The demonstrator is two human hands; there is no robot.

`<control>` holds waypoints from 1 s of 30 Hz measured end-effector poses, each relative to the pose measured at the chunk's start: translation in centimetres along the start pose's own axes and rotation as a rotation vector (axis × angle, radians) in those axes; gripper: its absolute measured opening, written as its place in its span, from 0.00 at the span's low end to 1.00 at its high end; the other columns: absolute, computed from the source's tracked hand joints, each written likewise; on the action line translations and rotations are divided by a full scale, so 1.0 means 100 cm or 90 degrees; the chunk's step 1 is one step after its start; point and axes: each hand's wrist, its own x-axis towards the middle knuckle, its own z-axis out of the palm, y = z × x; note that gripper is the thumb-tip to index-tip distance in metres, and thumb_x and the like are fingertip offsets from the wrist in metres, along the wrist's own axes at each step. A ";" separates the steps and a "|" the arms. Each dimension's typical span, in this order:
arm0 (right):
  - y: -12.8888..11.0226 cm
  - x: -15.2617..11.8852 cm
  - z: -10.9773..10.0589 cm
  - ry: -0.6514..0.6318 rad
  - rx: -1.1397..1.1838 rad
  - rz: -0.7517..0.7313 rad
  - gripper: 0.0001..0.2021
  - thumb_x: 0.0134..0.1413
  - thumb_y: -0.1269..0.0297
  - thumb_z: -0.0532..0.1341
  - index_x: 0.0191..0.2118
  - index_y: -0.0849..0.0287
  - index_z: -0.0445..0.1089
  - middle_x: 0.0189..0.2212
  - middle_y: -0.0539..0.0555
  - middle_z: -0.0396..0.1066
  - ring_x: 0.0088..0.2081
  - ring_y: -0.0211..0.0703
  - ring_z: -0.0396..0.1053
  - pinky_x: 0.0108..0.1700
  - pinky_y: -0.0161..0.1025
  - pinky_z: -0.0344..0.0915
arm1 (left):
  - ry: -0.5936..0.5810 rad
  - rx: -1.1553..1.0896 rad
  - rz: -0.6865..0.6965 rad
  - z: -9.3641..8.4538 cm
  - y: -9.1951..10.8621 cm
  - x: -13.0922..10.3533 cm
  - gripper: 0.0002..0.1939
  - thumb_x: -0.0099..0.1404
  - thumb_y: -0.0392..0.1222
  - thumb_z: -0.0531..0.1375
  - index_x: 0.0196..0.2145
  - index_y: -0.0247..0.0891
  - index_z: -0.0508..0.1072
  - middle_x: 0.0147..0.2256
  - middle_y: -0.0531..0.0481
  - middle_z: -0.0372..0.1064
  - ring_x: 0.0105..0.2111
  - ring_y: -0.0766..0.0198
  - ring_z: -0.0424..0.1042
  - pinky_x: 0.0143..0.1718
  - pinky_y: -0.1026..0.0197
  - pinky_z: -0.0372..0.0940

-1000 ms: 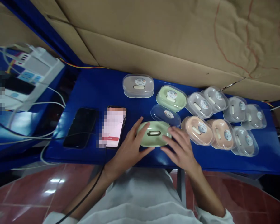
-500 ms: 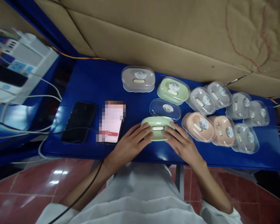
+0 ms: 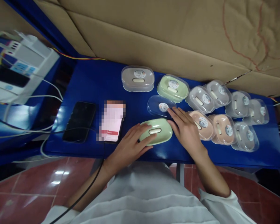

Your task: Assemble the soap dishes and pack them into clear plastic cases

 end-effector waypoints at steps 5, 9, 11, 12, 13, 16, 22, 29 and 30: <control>-0.006 0.006 0.009 -0.037 -0.010 -0.002 0.27 0.73 0.65 0.59 0.73 0.52 0.62 0.74 0.62 0.59 0.75 0.65 0.54 0.72 0.68 0.60 | -0.004 -0.016 0.001 -0.008 -0.004 -0.010 0.11 0.72 0.33 0.64 0.51 0.40 0.75 0.56 0.44 0.77 0.65 0.50 0.71 0.73 0.37 0.57; -0.011 0.008 0.021 -0.035 0.007 -0.002 0.31 0.72 0.70 0.59 0.76 0.50 0.57 0.75 0.61 0.57 0.77 0.63 0.51 0.72 0.67 0.62 | 0.027 -0.037 -0.020 -0.009 -0.005 -0.017 0.13 0.70 0.31 0.65 0.51 0.39 0.75 0.62 0.38 0.71 0.67 0.47 0.68 0.71 0.36 0.61; -0.011 0.006 0.023 -0.020 0.033 -0.014 0.29 0.72 0.74 0.56 0.74 0.50 0.60 0.72 0.60 0.63 0.75 0.58 0.55 0.72 0.61 0.65 | 0.042 -0.047 -0.022 -0.008 -0.004 -0.017 0.14 0.69 0.30 0.65 0.52 0.38 0.74 0.64 0.35 0.68 0.68 0.46 0.66 0.69 0.37 0.64; -0.011 0.004 0.023 -0.002 0.048 -0.017 0.28 0.72 0.76 0.54 0.73 0.50 0.63 0.69 0.59 0.66 0.74 0.56 0.59 0.71 0.59 0.67 | 0.049 -0.045 -0.024 -0.007 -0.004 -0.016 0.16 0.69 0.30 0.64 0.53 0.38 0.74 0.64 0.34 0.66 0.68 0.45 0.66 0.69 0.37 0.65; -0.011 0.001 0.022 0.023 0.063 -0.016 0.27 0.72 0.76 0.53 0.71 0.51 0.66 0.67 0.59 0.70 0.72 0.54 0.63 0.70 0.57 0.68 | 0.057 -0.040 -0.029 -0.007 -0.003 -0.016 0.17 0.69 0.30 0.64 0.54 0.38 0.73 0.64 0.34 0.66 0.68 0.45 0.65 0.68 0.37 0.66; -0.010 -0.005 0.016 0.080 0.084 0.001 0.26 0.73 0.75 0.53 0.70 0.50 0.68 0.64 0.59 0.73 0.68 0.53 0.68 0.70 0.57 0.69 | 0.063 -0.024 -0.032 -0.007 -0.004 -0.014 0.19 0.71 0.30 0.64 0.57 0.38 0.72 0.64 0.34 0.66 0.68 0.45 0.65 0.67 0.38 0.67; -0.011 0.004 0.028 -0.021 0.066 0.017 0.29 0.74 0.66 0.57 0.76 0.46 0.56 0.78 0.58 0.48 0.79 0.64 0.41 0.73 0.72 0.57 | 0.007 -0.019 -0.002 -0.010 -0.005 -0.019 0.10 0.73 0.31 0.62 0.50 0.40 0.75 0.56 0.43 0.77 0.64 0.50 0.71 0.71 0.37 0.63; -0.018 0.006 0.031 0.102 0.131 0.035 0.23 0.75 0.62 0.58 0.70 0.49 0.66 0.68 0.59 0.68 0.73 0.56 0.61 0.73 0.62 0.62 | 0.052 0.005 -0.033 -0.005 0.003 -0.021 0.11 0.71 0.33 0.65 0.50 0.39 0.75 0.62 0.38 0.71 0.66 0.45 0.69 0.68 0.36 0.66; -0.020 0.001 0.025 0.108 0.148 0.029 0.22 0.75 0.64 0.58 0.70 0.49 0.67 0.68 0.59 0.69 0.72 0.55 0.62 0.73 0.61 0.63 | 0.063 0.003 -0.038 -0.004 0.004 -0.021 0.14 0.71 0.33 0.66 0.53 0.40 0.74 0.63 0.37 0.70 0.67 0.44 0.68 0.67 0.37 0.67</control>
